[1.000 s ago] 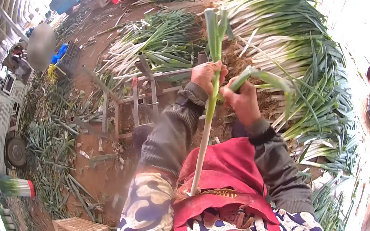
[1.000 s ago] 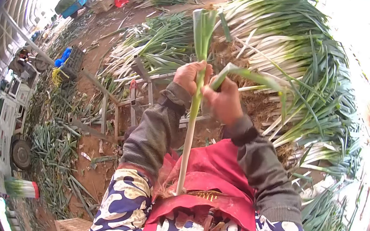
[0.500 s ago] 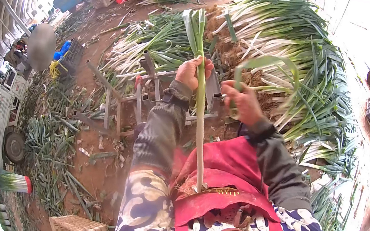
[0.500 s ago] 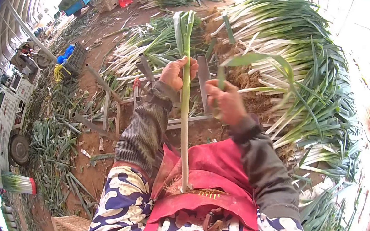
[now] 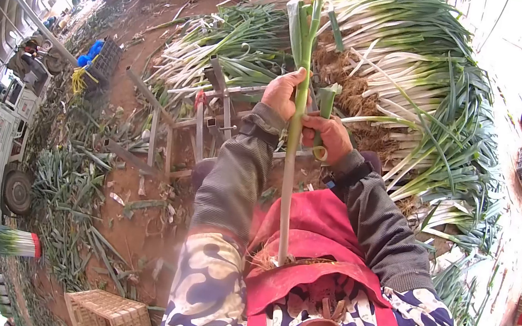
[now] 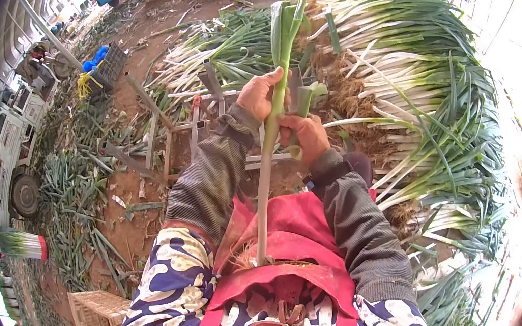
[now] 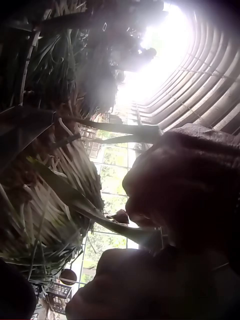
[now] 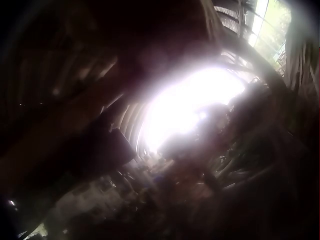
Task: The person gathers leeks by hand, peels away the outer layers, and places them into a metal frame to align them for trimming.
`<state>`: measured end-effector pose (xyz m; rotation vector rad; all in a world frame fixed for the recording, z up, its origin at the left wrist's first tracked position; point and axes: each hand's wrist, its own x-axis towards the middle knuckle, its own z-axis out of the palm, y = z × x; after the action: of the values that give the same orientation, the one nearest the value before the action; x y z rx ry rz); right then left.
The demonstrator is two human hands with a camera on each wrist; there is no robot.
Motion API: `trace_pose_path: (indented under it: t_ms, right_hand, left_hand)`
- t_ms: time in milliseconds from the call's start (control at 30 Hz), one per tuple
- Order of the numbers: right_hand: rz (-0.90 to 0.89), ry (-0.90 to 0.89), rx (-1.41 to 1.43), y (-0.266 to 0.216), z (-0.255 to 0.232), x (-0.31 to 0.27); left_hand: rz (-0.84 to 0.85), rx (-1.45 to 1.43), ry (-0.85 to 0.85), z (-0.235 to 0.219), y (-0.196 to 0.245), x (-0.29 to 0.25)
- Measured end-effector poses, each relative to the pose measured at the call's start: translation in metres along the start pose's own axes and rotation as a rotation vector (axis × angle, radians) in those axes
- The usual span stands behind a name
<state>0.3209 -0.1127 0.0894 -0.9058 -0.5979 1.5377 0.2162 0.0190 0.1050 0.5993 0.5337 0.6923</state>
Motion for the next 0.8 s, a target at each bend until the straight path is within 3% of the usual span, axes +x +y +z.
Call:
trace_pose_path:
  t_ms: [167, 300, 400, 467, 533, 600, 667, 700, 733, 767, 800]
  right_hand:
    - [0.000, 0.014, 0.003, 0.006, 0.000, 0.006]
    - [-0.017, 0.150, -0.057, 0.002, 0.012, 0.002]
    - [0.055, 0.082, 0.046, 0.019, -0.007, 0.017]
    - [-0.280, -0.049, -0.366, 0.041, -0.036, 0.031]
    - [-0.241, -0.050, -0.289, 0.043, -0.040, 0.028]
    - [0.165, 0.080, 0.268, 0.036, -0.041, 0.025]
    - [0.014, 0.026, 0.392, 0.042, -0.090, 0.032]
    - [-0.093, 0.030, 0.169, 0.015, -0.088, 0.008]
    - [-0.160, 0.285, 0.172, 0.009, -0.110, 0.010]
    - [-0.328, 0.212, 0.154, 0.012, -0.164, 0.021]
    - [-0.428, 0.460, 0.143, -0.009, -0.166, 0.013]
  left_hand:
    - [0.081, 0.030, 0.077, -0.011, 0.002, 0.005]
    - [0.119, -0.060, -0.037, -0.013, 0.007, -0.001]
    - [0.113, 0.009, -0.089, -0.011, 0.013, -0.002]
    - [0.092, 0.031, -0.082, -0.009, 0.017, -0.005]
    - [0.073, 0.039, -0.055, 0.004, 0.025, -0.020]
    - [0.112, 0.073, -0.045, -0.001, 0.031, -0.024]
    - [0.164, 0.092, -0.046, -0.013, 0.041, -0.025]
    - [0.165, 0.108, -0.132, -0.032, 0.047, -0.023]
    - [0.169, 0.106, -0.094, -0.044, 0.052, -0.024]
    - [0.169, 0.104, -0.055, -0.053, 0.054, -0.026]
    - [0.192, 0.105, -0.024, -0.059, 0.056, -0.030]
